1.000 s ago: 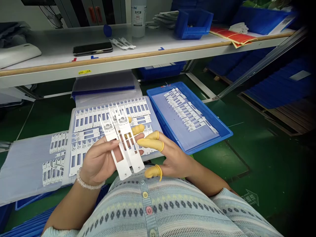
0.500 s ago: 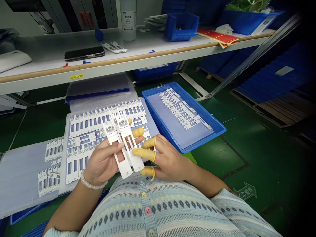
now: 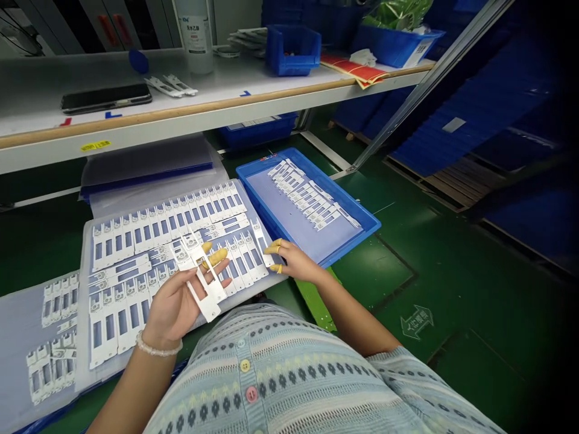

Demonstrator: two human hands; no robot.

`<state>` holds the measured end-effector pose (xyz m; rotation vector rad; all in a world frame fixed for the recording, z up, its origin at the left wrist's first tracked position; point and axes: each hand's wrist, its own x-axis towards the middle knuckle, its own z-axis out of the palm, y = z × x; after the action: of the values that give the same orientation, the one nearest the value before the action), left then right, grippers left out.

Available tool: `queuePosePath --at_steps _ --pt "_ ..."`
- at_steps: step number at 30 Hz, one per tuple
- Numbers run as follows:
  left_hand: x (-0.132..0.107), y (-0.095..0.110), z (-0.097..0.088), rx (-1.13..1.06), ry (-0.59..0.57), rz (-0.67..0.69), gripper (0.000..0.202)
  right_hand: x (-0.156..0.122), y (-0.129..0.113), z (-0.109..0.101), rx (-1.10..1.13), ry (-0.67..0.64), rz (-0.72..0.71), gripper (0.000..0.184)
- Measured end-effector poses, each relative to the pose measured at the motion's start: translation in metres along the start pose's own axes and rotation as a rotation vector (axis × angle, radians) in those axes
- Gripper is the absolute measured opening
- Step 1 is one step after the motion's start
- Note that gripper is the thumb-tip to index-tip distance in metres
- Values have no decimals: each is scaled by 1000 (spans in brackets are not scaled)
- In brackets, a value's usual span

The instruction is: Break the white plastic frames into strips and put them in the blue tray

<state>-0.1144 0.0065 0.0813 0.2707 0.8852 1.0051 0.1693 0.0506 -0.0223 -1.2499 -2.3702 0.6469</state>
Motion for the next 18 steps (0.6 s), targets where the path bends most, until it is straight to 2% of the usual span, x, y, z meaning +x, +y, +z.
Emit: queuePosePath --at_steps 4,9,13,15,18 --pt "3 -6 -7 -27 -12 3 59 -6 10 8 -25 -152 72 38" --pt "7 -13 -5 -18 7 -22 53 -6 12 10 -11 -181 62 41" --pt "13 -17 -5 0 -9 -27 34 -7 15 5 -43 -202 40 45" --pt "19 -21 -3 14 -25 -15 23 -7 8 -1 -45 -151 21 45" --pt "31 -33 6 37 -1 16 16 -3 -13 -8 66 19 -41 32"
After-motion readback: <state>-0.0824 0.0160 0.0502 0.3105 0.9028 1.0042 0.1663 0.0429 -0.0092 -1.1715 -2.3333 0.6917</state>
